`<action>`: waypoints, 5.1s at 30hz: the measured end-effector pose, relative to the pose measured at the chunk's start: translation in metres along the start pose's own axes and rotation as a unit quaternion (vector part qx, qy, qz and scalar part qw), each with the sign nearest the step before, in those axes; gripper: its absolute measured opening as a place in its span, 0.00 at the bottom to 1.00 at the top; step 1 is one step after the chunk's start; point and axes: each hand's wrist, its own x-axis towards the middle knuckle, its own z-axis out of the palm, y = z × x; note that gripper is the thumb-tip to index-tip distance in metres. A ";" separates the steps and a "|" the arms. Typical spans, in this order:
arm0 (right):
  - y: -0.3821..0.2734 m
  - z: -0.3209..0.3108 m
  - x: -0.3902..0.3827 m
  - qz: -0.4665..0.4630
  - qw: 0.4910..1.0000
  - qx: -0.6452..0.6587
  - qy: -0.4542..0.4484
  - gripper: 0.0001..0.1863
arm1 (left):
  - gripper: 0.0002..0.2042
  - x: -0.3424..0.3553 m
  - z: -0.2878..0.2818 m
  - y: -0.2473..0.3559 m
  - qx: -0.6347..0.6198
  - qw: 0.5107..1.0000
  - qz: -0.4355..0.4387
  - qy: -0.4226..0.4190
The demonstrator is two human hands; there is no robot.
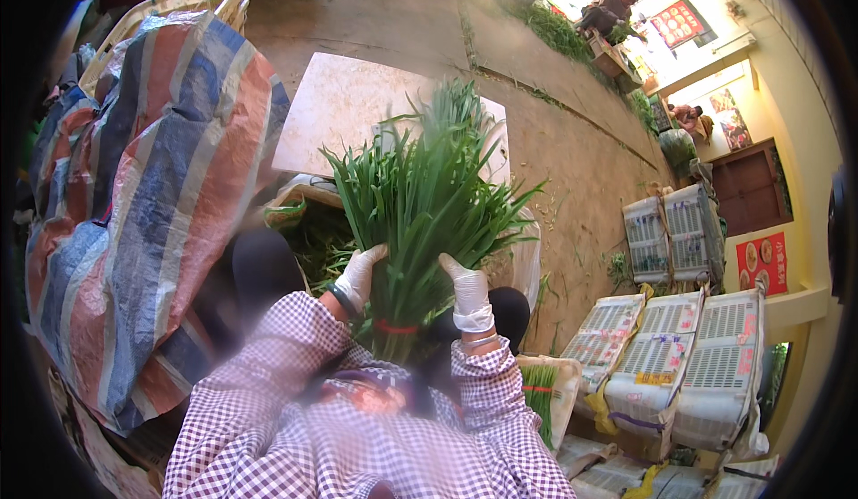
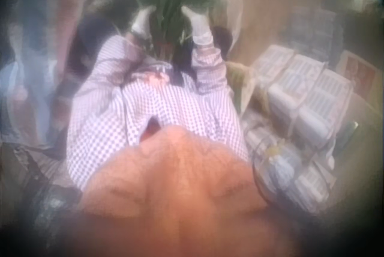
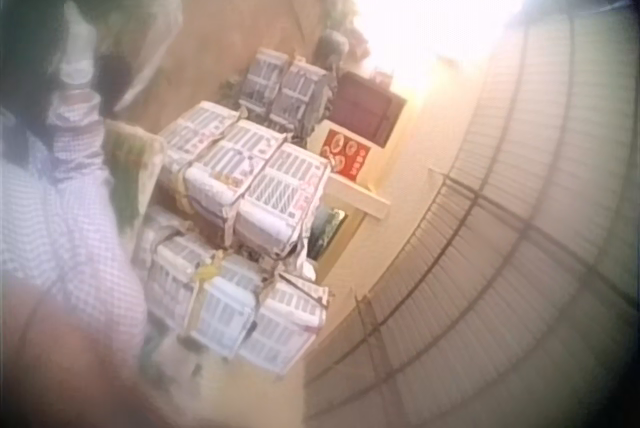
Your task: The person bundles stalks of green vegetables together with a red tie, trims the ends with a knife, and places the bundled vegetables into a plastic crate.
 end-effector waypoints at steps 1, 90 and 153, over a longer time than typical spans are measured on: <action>-0.003 -0.001 -0.001 -0.023 0.999 0.001 -0.035 0.25 | 0.21 0.000 -0.002 0.000 -0.008 1.000 -0.013 -0.006; -0.096 0.001 -0.015 -0.188 0.954 -0.226 -0.051 0.08 | 0.27 0.016 -0.038 -0.009 -0.179 0.966 -0.140 -0.123; -0.046 -0.029 -0.035 -0.083 0.982 0.166 0.032 0.14 | 0.24 -0.045 0.076 0.011 0.117 0.984 0.063 -0.118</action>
